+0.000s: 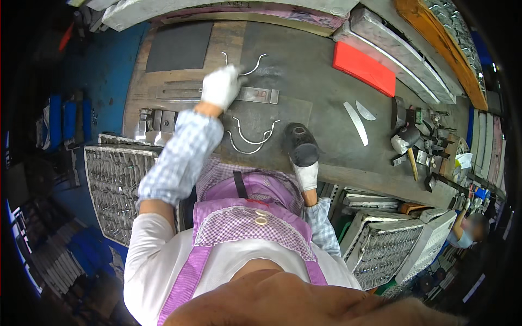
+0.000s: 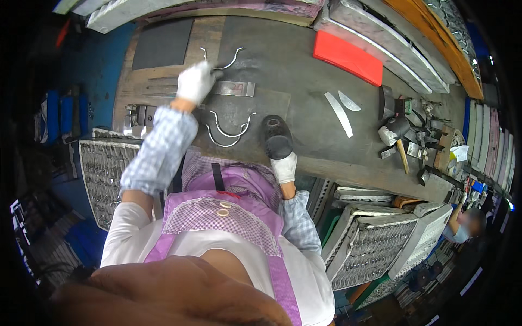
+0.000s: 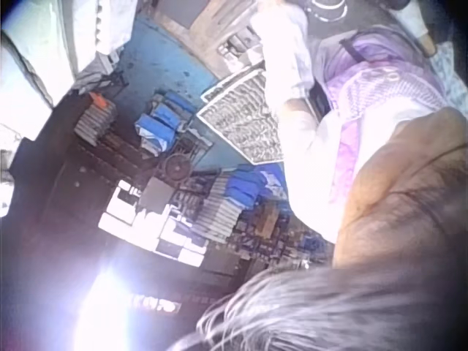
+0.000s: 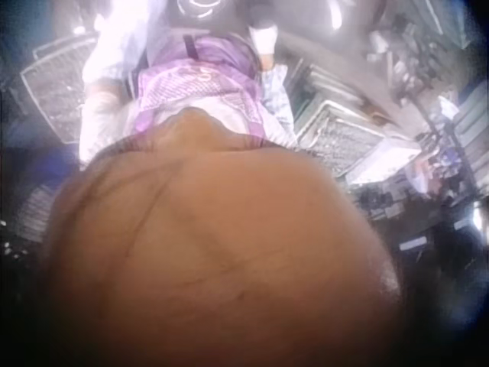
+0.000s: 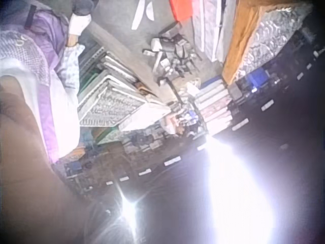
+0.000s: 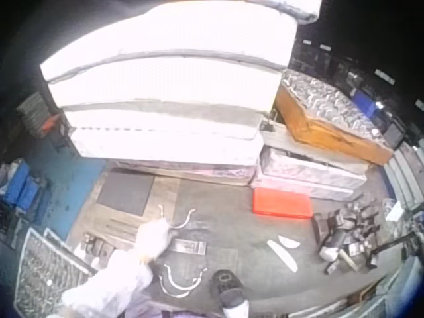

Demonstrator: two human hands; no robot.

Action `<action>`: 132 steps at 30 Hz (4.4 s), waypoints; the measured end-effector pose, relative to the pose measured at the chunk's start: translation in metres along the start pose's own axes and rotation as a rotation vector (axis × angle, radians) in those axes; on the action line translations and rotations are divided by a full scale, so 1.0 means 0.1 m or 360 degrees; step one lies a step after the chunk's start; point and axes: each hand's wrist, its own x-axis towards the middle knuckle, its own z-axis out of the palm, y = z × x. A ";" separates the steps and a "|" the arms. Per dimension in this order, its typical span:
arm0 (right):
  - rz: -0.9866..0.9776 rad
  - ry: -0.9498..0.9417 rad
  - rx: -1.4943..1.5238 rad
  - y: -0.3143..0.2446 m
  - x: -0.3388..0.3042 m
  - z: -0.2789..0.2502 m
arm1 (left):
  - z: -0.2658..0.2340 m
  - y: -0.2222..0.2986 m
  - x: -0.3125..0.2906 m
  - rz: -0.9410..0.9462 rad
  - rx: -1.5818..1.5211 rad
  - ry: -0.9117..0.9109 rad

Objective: The person fits curved metal handle components into a jig by striking them with a rubber mallet, then organizes the assembled components in a tray.

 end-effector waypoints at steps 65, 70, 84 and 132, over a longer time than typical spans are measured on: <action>-0.0274 -0.0343 -0.0206 -0.20 0.02 -0.22 | 0.23 -0.08 -1.05 0.0360 -0.1047 0.0370; 0.0268 0.0202 0.0279 -0.41 0.00 -0.11 | 0.33 -0.18 -0.91 0.0496 0.0006 -0.0227; -0.0347 0.0331 -0.0350 0.29 -0.03 0.04 | 0.13 -0.03 -0.35 0.0229 -0.0290 0.0380; 0.0222 0.0075 -0.0373 -0.32 -0.01 -0.17 | 0.32 -0.19 -0.83 0.0508 -0.0107 -0.0287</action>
